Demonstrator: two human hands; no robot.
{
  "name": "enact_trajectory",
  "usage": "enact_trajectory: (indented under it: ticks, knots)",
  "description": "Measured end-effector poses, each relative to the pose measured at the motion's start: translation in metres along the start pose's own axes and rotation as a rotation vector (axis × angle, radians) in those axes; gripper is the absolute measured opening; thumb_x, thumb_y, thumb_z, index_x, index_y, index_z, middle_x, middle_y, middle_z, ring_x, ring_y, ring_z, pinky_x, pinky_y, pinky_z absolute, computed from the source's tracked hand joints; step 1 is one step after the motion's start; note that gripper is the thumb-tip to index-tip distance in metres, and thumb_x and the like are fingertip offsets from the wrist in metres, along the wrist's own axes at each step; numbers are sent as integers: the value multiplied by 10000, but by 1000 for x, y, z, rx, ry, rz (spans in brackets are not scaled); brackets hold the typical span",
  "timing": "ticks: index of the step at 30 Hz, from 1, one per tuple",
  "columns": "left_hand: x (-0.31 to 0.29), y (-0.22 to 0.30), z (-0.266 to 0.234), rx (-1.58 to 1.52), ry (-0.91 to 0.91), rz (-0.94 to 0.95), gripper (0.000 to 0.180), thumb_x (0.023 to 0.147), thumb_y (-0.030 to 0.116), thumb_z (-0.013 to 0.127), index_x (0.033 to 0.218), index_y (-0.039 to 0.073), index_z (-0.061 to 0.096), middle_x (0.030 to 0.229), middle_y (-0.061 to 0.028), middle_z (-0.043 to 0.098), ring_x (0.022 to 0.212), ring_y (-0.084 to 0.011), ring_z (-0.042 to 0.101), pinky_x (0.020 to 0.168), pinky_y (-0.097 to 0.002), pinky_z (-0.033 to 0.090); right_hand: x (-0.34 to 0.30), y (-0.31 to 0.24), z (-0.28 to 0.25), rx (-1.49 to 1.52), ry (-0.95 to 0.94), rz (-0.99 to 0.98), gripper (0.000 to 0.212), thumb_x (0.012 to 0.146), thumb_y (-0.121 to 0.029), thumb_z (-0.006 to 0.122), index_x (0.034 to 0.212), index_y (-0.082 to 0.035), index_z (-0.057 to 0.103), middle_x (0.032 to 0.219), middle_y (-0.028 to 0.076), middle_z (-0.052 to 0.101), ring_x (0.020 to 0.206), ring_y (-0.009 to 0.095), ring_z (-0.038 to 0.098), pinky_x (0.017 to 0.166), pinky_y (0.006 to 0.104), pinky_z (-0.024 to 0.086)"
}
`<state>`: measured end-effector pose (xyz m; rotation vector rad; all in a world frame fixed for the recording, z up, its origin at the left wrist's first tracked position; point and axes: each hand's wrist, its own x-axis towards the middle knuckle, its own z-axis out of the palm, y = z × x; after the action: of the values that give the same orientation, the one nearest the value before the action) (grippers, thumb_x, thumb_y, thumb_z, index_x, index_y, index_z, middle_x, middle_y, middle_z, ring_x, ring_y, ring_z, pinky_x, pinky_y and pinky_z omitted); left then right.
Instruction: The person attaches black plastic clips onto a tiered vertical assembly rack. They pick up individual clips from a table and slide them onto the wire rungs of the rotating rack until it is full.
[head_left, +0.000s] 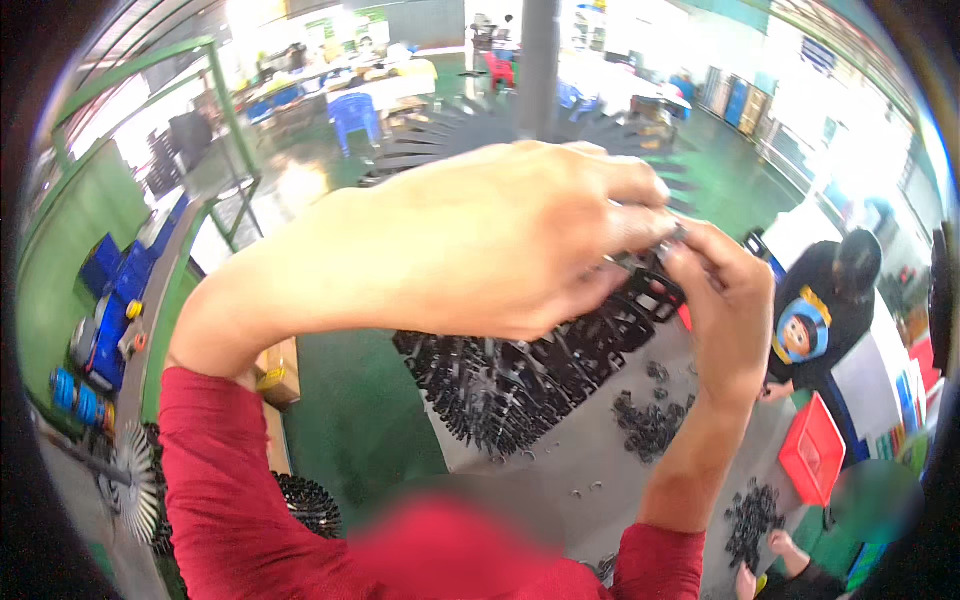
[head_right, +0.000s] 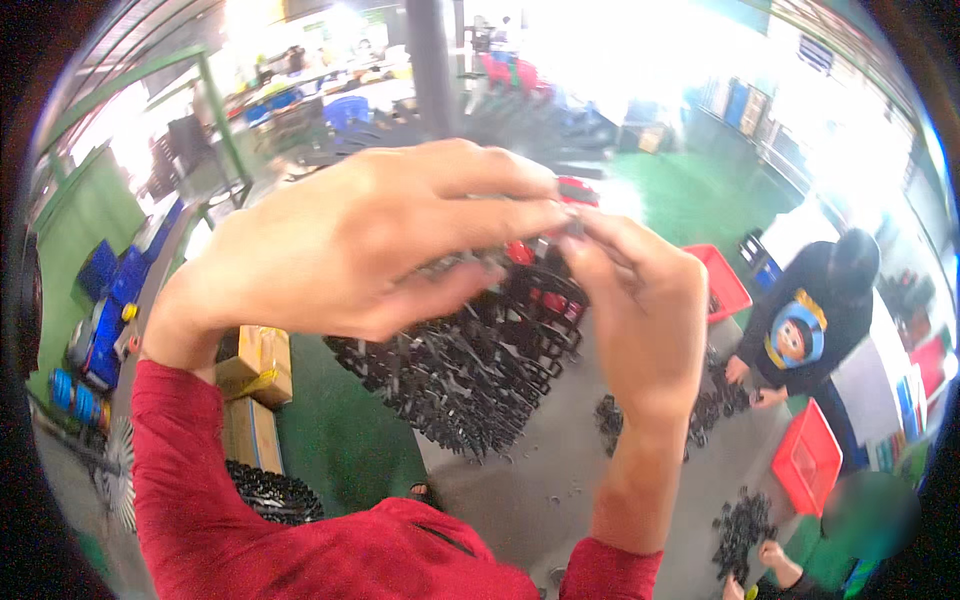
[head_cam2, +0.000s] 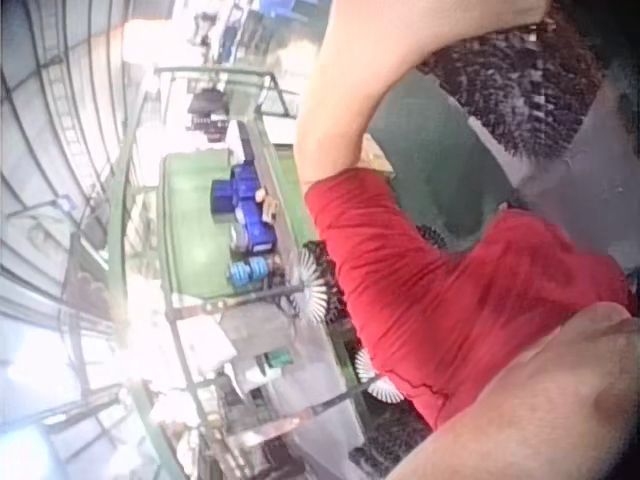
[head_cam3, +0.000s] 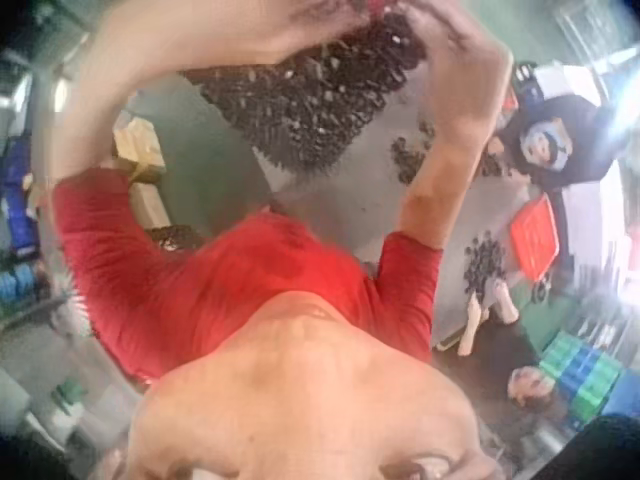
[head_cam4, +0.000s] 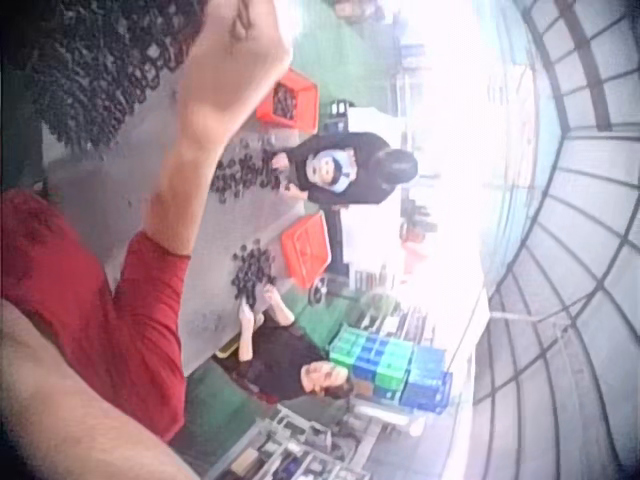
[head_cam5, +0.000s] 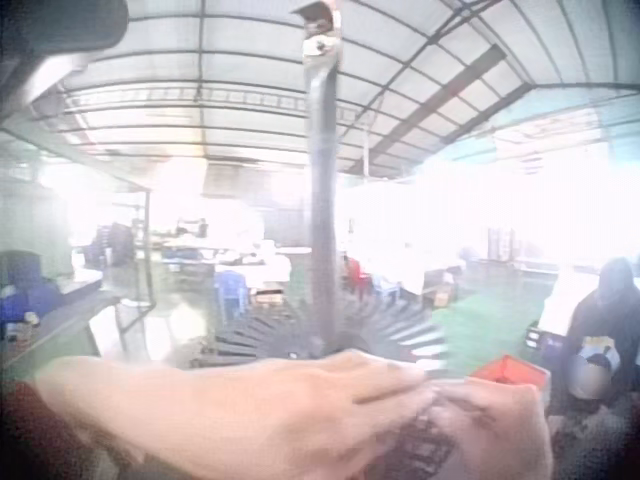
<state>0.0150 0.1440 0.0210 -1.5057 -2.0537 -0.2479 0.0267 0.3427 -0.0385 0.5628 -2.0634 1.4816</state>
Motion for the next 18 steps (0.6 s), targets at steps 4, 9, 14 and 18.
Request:
enact_trajectory:
  ticks: [4,9,14,18]
  knots:
    - [-1,-2,-3,-65,-34,-8,255,793,103,589,990,-58,615,958,-158,595,880,-328,612,752,-382,507,-4,6,9,112,80,-22,147,856,26,576,983,44,649,820,10,639,737,47,544,676,200,448]
    - [-3,1,-1,-42,-19,-7,215,787,86,583,933,-68,616,898,-163,593,758,-325,629,668,-369,524,-8,4,9,-76,145,-99,150,874,-13,576,996,44,642,832,4,626,736,50,536,682,189,439]
    - [1,2,4,3,16,57,171,786,89,563,844,-68,601,842,-175,597,716,-315,637,630,-362,530,-12,6,9,48,238,-30,125,864,-16,605,963,41,655,824,8,623,733,54,533,673,184,436]
    - [6,6,5,62,-39,53,156,779,96,551,818,-48,595,826,-163,602,717,-285,642,626,-354,524,-16,8,3,58,233,-35,128,861,-12,607,965,48,651,830,16,619,766,65,556,704,191,449]
